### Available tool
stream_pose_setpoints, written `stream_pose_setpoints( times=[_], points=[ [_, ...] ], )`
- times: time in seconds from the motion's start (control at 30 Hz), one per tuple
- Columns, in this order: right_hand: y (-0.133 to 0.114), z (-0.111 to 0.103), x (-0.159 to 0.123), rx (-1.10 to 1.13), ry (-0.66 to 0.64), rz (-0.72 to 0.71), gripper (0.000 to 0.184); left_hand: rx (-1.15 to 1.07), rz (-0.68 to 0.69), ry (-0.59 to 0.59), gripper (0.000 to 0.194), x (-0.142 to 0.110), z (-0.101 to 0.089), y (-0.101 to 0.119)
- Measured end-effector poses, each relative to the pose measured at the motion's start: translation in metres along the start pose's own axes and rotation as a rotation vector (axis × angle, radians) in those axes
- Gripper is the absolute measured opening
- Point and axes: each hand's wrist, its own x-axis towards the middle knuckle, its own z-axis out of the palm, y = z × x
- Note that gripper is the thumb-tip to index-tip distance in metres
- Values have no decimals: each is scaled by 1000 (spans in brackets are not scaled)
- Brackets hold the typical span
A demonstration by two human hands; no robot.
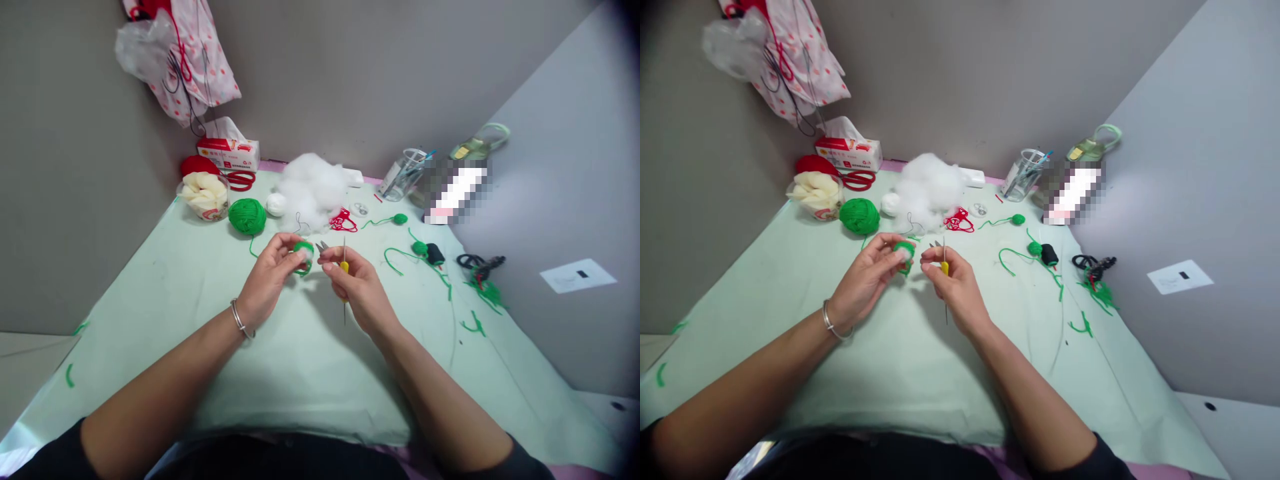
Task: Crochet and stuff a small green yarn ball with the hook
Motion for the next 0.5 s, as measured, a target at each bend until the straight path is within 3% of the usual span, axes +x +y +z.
stream_pose_setpoints(
  times=[0.13,0.3,0.4,0.5],
  points=[
    [2,3,2,-60,-64,46,38,0,27,-7,22,-3,4,-5],
    [3,3,2,-46,-234,161,34,38,30,-56,21,-3,0,-4],
    [4,-1,3,-81,-170,146,37,46,12,-117,22,-4,0,1],
    [3,-2,3,-228,-69,32,36,42,10,-168,21,-4,1,4]
  ],
)
